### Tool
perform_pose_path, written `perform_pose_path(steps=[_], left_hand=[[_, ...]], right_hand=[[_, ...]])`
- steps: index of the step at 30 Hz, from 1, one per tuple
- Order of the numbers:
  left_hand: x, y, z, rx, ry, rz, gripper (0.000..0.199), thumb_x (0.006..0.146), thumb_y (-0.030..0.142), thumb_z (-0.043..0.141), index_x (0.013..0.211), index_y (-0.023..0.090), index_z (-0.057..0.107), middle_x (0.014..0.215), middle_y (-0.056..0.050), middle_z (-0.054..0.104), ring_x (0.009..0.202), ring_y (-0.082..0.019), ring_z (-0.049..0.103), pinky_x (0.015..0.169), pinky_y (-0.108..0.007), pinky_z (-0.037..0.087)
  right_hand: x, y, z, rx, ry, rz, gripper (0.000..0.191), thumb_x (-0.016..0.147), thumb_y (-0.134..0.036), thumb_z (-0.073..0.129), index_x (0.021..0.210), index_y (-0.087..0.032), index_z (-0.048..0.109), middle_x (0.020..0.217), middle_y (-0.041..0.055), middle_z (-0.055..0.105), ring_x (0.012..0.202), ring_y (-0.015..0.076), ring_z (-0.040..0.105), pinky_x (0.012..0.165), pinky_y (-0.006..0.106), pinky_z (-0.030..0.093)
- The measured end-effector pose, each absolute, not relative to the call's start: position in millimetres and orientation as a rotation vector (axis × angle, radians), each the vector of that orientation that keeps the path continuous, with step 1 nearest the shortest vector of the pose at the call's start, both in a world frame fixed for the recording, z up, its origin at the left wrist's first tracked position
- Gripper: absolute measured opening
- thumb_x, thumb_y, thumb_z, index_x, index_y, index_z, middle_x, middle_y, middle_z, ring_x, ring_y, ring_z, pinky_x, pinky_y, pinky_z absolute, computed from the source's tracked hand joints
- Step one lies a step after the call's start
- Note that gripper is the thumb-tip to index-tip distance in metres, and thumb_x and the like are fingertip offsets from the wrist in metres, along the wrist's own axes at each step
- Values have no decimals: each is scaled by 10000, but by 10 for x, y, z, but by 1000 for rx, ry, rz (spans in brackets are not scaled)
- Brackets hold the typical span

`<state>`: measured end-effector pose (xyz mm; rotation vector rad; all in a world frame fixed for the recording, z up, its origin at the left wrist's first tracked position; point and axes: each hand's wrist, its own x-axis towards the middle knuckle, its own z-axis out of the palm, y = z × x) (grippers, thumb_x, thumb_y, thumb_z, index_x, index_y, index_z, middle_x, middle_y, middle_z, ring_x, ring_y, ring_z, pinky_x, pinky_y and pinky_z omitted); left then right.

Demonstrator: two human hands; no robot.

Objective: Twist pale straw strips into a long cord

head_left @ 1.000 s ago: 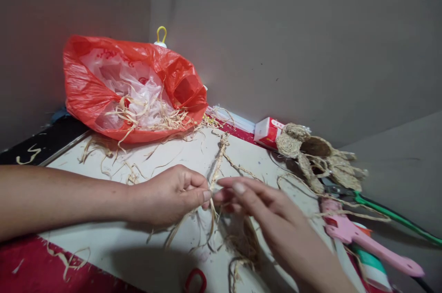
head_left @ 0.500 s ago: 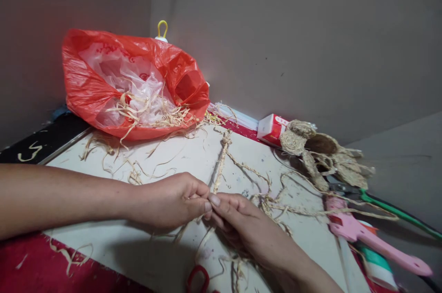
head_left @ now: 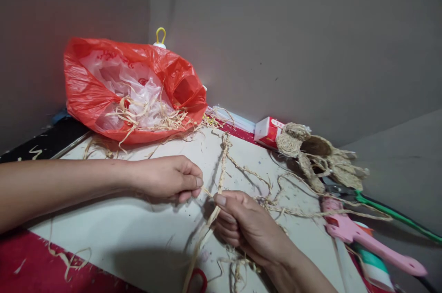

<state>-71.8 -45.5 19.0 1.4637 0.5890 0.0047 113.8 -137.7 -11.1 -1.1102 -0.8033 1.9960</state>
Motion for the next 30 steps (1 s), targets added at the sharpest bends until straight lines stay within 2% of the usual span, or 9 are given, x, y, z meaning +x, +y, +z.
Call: perform_pose_path(steps=[3, 7, 12, 18, 25, 30], left_hand=[[-752, -372, 285, 1575, 644, 9, 294, 884, 292, 391, 620, 178, 450, 481, 55, 415, 391, -72, 300, 408, -211, 231], [-816, -255, 445, 1954, 715, 130, 314, 885, 260, 390, 589, 169, 437, 513, 43, 430, 465, -73, 374, 491, -206, 284], [-918, -156, 686, 2443, 920, 275, 258, 858, 228, 420, 607, 169, 420, 566, 38, 431, 523, -82, 371, 517, -227, 245], [-990, -149, 902, 2608, 1070, 204, 264, 860, 271, 406, 620, 173, 453, 517, 45, 429, 467, -81, 350, 492, -244, 217], [-881, -43, 680, 2691, 1098, 73, 160, 767, 158, 456, 677, 161, 588, 628, -15, 578, 528, -108, 442, 521, -245, 267], [-753, -12, 450, 2761, 1206, -94, 228, 764, 293, 468, 679, 159, 632, 648, -69, 613, 537, -148, 471, 510, -269, 283]], right_hand=[[1143, -1378, -122, -1074, -786, 2015, 466, 816, -438, 617, 528, -186, 351, 396, -114, 246, 351, 22, 147, 353, 181, 95], [1135, -1377, -112, -1012, -755, 2031, 460, 818, -426, 619, 529, -183, 357, 399, -110, 254, 351, 18, 155, 346, 166, 98], [1136, -1380, -119, -980, -760, 2088, 461, 831, -429, 599, 527, -183, 357, 400, -107, 253, 344, 15, 147, 335, 158, 99], [1126, -1373, -157, -965, -829, 2126, 474, 828, -464, 589, 521, -185, 360, 381, -104, 251, 325, 13, 143, 323, 160, 98], [1133, -1350, -134, -954, -829, 2124, 488, 805, -477, 610, 516, -187, 344, 382, -107, 244, 322, 9, 136, 323, 159, 94], [1141, -1346, -123, -954, -850, 2130, 494, 801, -481, 614, 511, -187, 343, 388, -104, 252, 329, 11, 149, 328, 165, 95]])
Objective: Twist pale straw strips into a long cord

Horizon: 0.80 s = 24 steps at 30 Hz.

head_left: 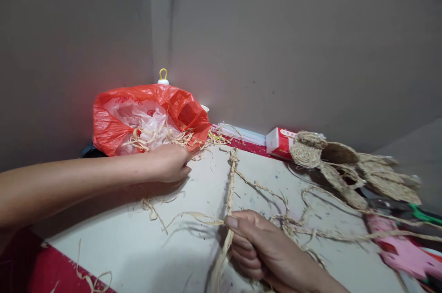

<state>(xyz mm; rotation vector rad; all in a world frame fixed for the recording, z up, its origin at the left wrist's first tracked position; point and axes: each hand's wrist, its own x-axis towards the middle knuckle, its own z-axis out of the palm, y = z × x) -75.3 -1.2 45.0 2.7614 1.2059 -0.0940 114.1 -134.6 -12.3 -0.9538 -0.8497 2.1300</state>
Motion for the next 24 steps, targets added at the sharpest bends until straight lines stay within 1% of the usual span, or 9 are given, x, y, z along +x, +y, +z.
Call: perform_pose_path(steps=[2, 5, 8, 11, 13, 17, 20, 21, 24], left_hand=[[-698, -3, 397, 2740, 1195, -166, 218, 739, 322, 505, 711, 158, 645, 657, -70, 621, 550, -156, 490, 511, -266, 300], [-659, 20, 356, 2706, 1149, -215, 160, 695, 223, 507, 729, 174, 656, 689, -53, 641, 579, -154, 515, 528, -253, 327], [-725, 24, 383, 2632, 1051, -259, 144, 652, 161, 501, 679, 184, 640, 652, -17, 632, 560, -135, 508, 522, -234, 337], [-876, -13, 501, 2462, 889, -388, 102, 666, 182, 513, 655, 182, 614, 590, 20, 599, 516, -108, 480, 488, -210, 330], [-970, -43, 597, 2402, 872, -433, 108, 700, 210, 517, 676, 179, 618, 594, 27, 597, 510, -98, 475, 483, -200, 327], [-991, -51, 642, 2657, 1040, -264, 149, 745, 221, 507, 700, 167, 637, 622, -14, 603, 526, -117, 480, 503, -232, 316], [-860, 0, 496, 2806, 1255, -184, 190, 758, 213, 485, 681, 157, 651, 613, -55, 595, 546, -156, 507, 535, -271, 330], [-806, 24, 432, 2787, 1363, -160, 199, 762, 225, 490, 681, 154, 656, 620, -65, 597, 562, -167, 524, 557, -279, 348], [-683, 103, 283, 2761, 1460, -135, 223, 780, 220, 473, 692, 149, 666, 650, -83, 609, 608, -183, 560, 610, -290, 384]], right_hand=[[1147, -1344, -131, -949, -863, 2138, 493, 804, -488, 607, 512, -184, 351, 389, -101, 258, 331, 12, 152, 332, 168, 95], [1157, -1340, -150, -951, -870, 2142, 484, 816, -480, 597, 518, -183, 358, 394, -102, 255, 334, 15, 154, 335, 169, 98], [1163, -1335, -153, -954, -856, 2143, 479, 815, -472, 600, 517, -182, 362, 397, -101, 256, 335, 16, 160, 336, 169, 97], [1163, -1330, -123, -939, -834, 2135, 487, 803, -475, 612, 511, -184, 353, 392, -104, 249, 335, 15, 151, 336, 167, 95], [1163, -1328, -99, -930, -813, 2119, 486, 797, -469, 621, 512, -185, 347, 391, -109, 236, 339, 15, 138, 337, 165, 93], [1168, -1326, -84, -910, -812, 2133, 491, 791, -470, 628, 513, -186, 341, 389, -112, 224, 340, 12, 131, 336, 160, 86], [1174, -1320, -101, -895, -829, 2148, 495, 793, -479, 623, 516, -186, 337, 389, -113, 223, 340, 11, 132, 337, 156, 85], [1176, -1317, -108, -891, -838, 2146, 492, 799, -481, 617, 518, -185, 341, 392, -112, 227, 342, 11, 134, 337, 156, 87], [1181, -1309, -125, -895, -872, 2144, 484, 814, -483, 597, 524, -184, 351, 396, -108, 242, 340, 14, 146, 338, 160, 99]])
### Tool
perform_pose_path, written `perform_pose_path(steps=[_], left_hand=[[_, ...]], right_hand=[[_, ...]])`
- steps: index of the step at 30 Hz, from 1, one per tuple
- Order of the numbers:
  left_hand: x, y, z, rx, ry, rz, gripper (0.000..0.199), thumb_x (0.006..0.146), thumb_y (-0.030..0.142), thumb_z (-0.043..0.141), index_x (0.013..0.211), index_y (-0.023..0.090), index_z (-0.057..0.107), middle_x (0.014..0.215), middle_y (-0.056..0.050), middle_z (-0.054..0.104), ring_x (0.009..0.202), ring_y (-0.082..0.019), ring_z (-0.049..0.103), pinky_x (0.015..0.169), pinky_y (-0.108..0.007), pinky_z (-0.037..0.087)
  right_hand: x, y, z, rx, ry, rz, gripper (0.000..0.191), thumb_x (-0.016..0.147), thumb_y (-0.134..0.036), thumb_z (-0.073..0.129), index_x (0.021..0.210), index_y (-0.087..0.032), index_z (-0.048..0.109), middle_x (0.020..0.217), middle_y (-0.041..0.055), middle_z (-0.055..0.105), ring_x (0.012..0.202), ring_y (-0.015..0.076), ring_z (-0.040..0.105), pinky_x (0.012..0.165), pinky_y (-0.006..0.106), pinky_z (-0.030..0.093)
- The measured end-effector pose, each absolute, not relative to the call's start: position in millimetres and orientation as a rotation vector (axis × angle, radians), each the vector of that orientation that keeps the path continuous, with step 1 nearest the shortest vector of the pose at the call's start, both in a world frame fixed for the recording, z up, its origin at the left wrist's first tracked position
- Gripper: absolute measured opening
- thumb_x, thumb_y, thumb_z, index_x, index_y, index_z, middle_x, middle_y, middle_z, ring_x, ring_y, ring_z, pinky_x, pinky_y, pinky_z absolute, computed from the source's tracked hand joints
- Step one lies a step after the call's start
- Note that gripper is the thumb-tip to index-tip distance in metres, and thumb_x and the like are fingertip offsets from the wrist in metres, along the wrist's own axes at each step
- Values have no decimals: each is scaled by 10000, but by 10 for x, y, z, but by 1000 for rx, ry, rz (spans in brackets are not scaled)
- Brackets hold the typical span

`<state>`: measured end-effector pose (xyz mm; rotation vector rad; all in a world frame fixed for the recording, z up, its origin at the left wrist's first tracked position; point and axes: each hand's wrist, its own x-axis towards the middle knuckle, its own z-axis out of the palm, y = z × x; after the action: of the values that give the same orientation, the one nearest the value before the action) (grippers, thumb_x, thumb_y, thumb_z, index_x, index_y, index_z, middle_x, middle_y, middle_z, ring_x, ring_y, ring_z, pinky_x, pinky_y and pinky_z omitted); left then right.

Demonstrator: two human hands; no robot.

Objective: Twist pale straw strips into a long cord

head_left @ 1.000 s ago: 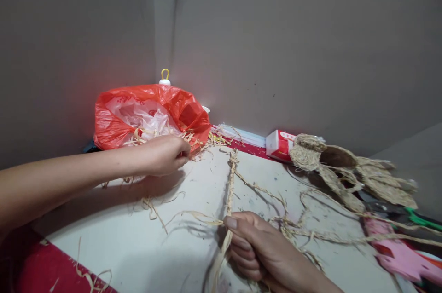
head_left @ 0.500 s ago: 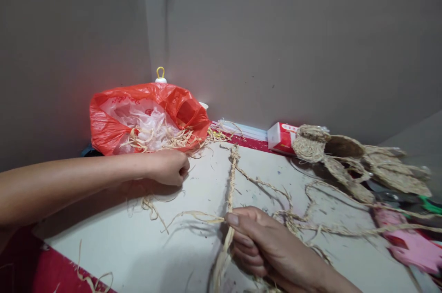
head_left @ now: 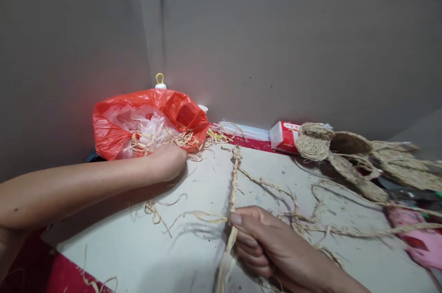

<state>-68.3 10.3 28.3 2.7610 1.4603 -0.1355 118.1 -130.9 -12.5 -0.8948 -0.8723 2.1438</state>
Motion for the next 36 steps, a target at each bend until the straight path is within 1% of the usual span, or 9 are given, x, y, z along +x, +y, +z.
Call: perform_pose_path(steps=[3, 9, 13, 16, 18, 21, 27, 30, 36], left_hand=[[-670, 175, 271, 2764, 1463, -135, 232, 782, 216, 456, 697, 151, 662, 684, -86, 626, 626, -182, 565, 614, -287, 390], [-850, 231, 630, 2501, 1168, -2, 89, 710, 184, 509, 753, 161, 584, 648, 5, 589, 579, -113, 511, 539, -219, 359], [-952, 211, 920, 2130, 1090, 50, 197, 717, 217, 567, 910, 183, 557, 595, 48, 553, 488, -84, 457, 500, -213, 350], [-1016, 182, 1066, 1919, 1006, 93, 151, 748, 255, 584, 872, 170, 586, 587, 34, 552, 484, -82, 473, 505, -224, 368], [-1055, 150, 1123, 1846, 955, 97, 155, 752, 271, 609, 859, 159, 613, 671, -1, 614, 509, -81, 509, 521, -229, 386], [-1099, 86, 1147, 1773, 914, 86, 204, 735, 275, 663, 905, 166, 629, 789, -29, 671, 527, -76, 539, 537, -231, 400], [-1110, 47, 1093, 1762, 885, 316, 164, 760, 299, 681, 782, 142, 641, 598, 31, 568, 473, -43, 448, 480, -207, 332], [-1101, 66, 1074, 1691, 874, 431, 144, 769, 288, 680, 805, 158, 630, 642, 36, 579, 529, -45, 477, 530, -208, 364], [-1099, 22, 979, 1545, 878, 320, 136, 770, 256, 668, 855, 152, 651, 688, 2, 639, 582, -72, 536, 617, -238, 430]], right_hand=[[1184, -1303, -131, -906, -887, 2137, 488, 814, -493, 593, 523, -184, 353, 397, -107, 246, 338, 14, 147, 338, 165, 96], [1186, -1301, -119, -915, -911, 2131, 505, 792, -525, 607, 523, -188, 343, 400, -111, 232, 345, 14, 137, 342, 167, 84], [1182, -1305, -110, -927, -913, 2126, 496, 788, -511, 613, 524, -189, 345, 397, -115, 221, 349, 16, 119, 343, 169, 68], [1176, -1306, -110, -921, -927, 2122, 493, 789, -514, 607, 524, -189, 348, 397, -115, 219, 350, 18, 120, 343, 169, 70], [1170, -1304, -109, -926, -932, 2120, 490, 789, -512, 607, 524, -188, 352, 397, -113, 227, 348, 17, 129, 342, 167, 73], [1163, -1303, -106, -930, -917, 2120, 483, 785, -501, 613, 525, -188, 352, 396, -113, 230, 343, 15, 123, 338, 166, 67], [1159, -1308, -101, -936, -925, 2111, 488, 776, -518, 614, 532, -192, 345, 394, -117, 222, 342, 15, 108, 340, 171, 55], [1149, -1310, -87, -949, -938, 2099, 499, 757, -539, 621, 532, -196, 338, 392, -118, 220, 344, 19, 111, 341, 176, 57], [1139, -1315, -86, -958, -940, 2104, 503, 747, -550, 624, 536, -201, 330, 396, -120, 212, 347, 24, 94, 342, 183, 46]])
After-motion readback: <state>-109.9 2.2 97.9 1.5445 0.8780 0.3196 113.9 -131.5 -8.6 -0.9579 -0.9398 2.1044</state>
